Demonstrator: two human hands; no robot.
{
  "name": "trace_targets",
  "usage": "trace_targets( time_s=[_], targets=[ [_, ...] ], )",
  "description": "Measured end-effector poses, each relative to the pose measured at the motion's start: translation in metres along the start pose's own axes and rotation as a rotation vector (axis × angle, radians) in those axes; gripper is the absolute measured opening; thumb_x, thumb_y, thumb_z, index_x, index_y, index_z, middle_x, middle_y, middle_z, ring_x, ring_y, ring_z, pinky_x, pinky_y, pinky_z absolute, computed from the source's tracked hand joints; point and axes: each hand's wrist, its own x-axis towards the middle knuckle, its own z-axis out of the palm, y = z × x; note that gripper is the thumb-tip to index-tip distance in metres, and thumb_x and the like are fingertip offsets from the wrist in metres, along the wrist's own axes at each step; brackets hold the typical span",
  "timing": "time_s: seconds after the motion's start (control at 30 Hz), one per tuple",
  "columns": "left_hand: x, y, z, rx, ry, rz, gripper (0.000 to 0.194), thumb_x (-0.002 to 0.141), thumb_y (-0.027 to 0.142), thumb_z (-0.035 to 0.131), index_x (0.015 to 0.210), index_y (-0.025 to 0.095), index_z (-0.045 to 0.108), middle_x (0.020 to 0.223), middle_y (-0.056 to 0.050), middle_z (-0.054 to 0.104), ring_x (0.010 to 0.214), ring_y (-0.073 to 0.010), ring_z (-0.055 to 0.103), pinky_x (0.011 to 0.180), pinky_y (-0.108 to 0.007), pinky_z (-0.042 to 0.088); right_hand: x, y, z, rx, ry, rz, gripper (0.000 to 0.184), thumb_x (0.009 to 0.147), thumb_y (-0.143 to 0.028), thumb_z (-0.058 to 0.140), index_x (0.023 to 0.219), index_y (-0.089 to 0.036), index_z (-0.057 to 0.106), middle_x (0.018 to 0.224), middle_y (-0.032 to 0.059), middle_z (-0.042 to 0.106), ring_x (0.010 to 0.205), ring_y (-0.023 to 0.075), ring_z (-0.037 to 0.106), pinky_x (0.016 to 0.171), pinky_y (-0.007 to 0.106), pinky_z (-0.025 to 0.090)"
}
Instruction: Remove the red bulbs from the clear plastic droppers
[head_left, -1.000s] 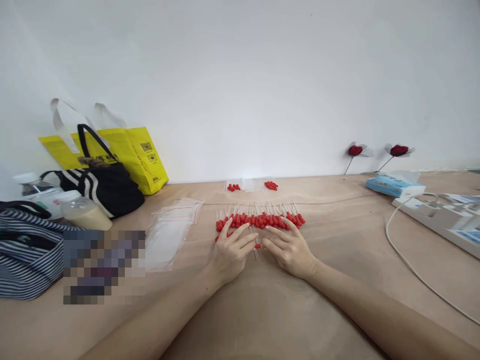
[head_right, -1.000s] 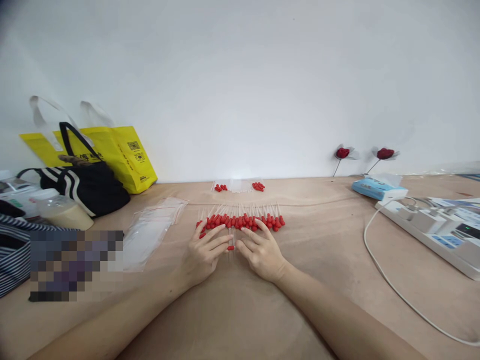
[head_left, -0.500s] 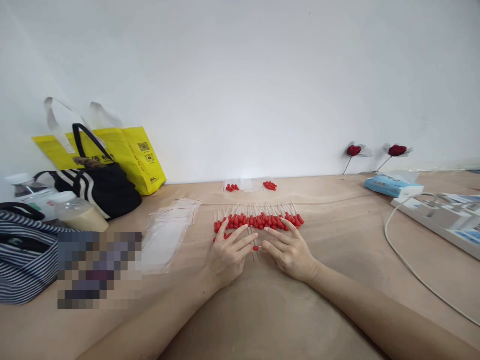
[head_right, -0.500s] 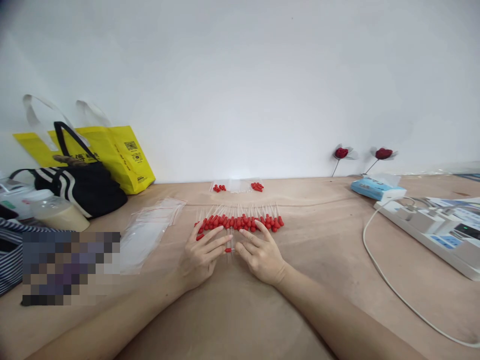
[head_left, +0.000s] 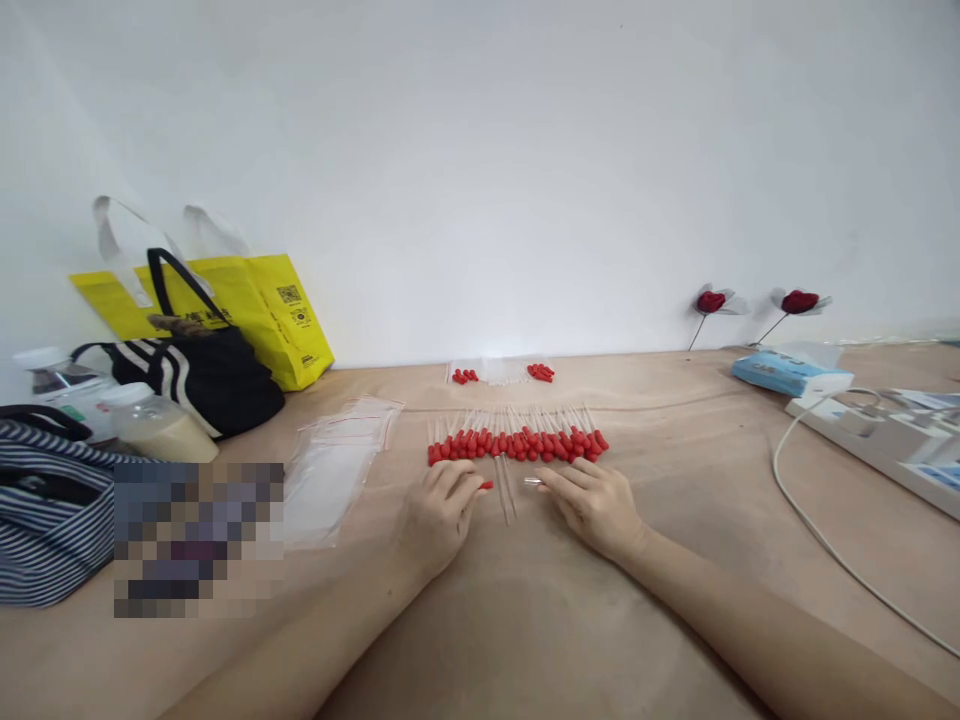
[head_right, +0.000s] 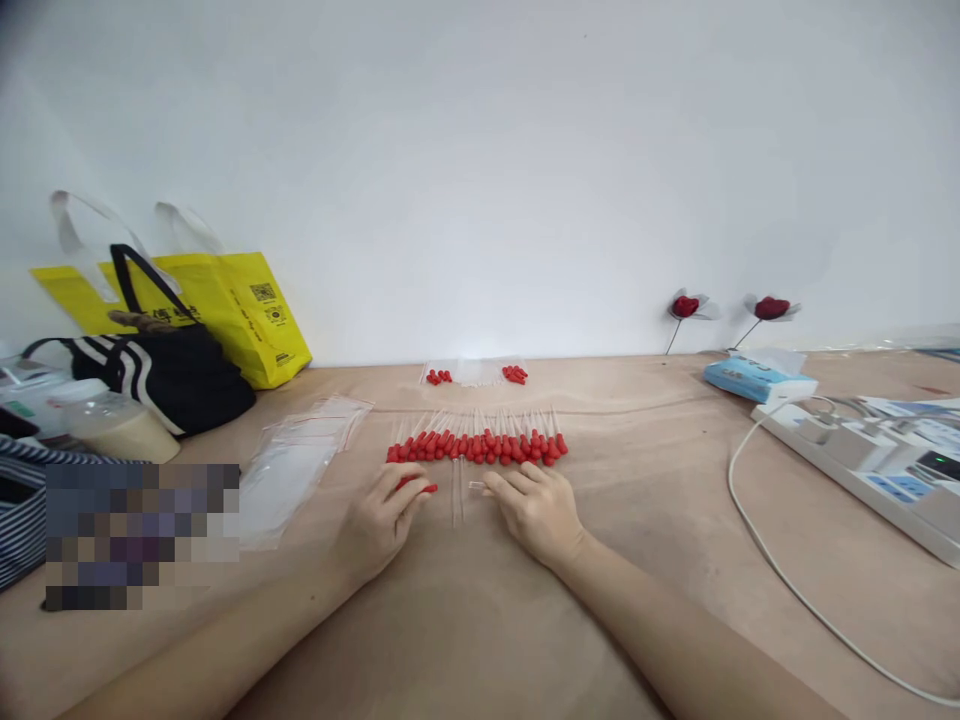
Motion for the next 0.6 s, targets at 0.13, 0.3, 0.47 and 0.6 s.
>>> trace_targets(
  time_s=[0.13,0.3,0.47,0.6],
  targets=[
    [0.001,-0.005,0.005,-0.117,-0.004,-0.117,0.022,0.085,0.020,0.038,0.095,0.014,0.057,0.080,-0.005,0.049,0.070,-0.0119,0.052,0.064,-0.023,0.046,-0.002,-0.003,0.003,-0.037,-0.170,0.109,0.029,0.085,-0.021,0.038,0.107,-0.020,0.057,0.073,0.0027,0.060,0.056,0.0109,0.053,0.044,0.021,0.035],
    [0.000,-0.016,0.005,-0.141,-0.054,-0.199,0.028,0.083,0.013,0.036,0.108,0.015,0.048,0.086,-0.006,0.049,0.076,-0.0132,0.052,0.068,-0.025,0.046,-0.005,-0.002,0.009,0.090,-0.283,0.184,0.042,0.080,-0.010,0.030,0.118,-0.010,0.048,0.085,0.0096,0.058,0.069,0.0155,0.057,0.057,0.025,0.048],
    [-0.002,-0.019,0.006,-0.134,-0.163,-0.203,0.014,0.078,0.014,0.042,0.090,0.017,0.048,0.081,-0.003,0.054,0.074,-0.0151,0.053,0.067,-0.028,0.046,-0.005,-0.004,0.014,0.262,-0.235,0.205,0.039,0.079,-0.008,0.031,0.110,-0.011,0.055,0.095,0.0119,0.061,0.085,0.0176,0.058,0.074,0.029,0.050],
    [0.000,-0.021,0.011,-0.100,-0.222,-0.155,0.005,0.078,0.017,0.046,0.074,0.018,0.050,0.074,-0.003,0.054,0.072,-0.0166,0.051,0.066,-0.030,0.044,-0.001,-0.009,0.017,0.308,-0.240,0.203,0.036,0.078,-0.007,0.034,0.105,-0.013,0.058,0.102,0.0116,0.061,0.091,0.0184,0.058,0.081,0.031,0.049]
  ],
)
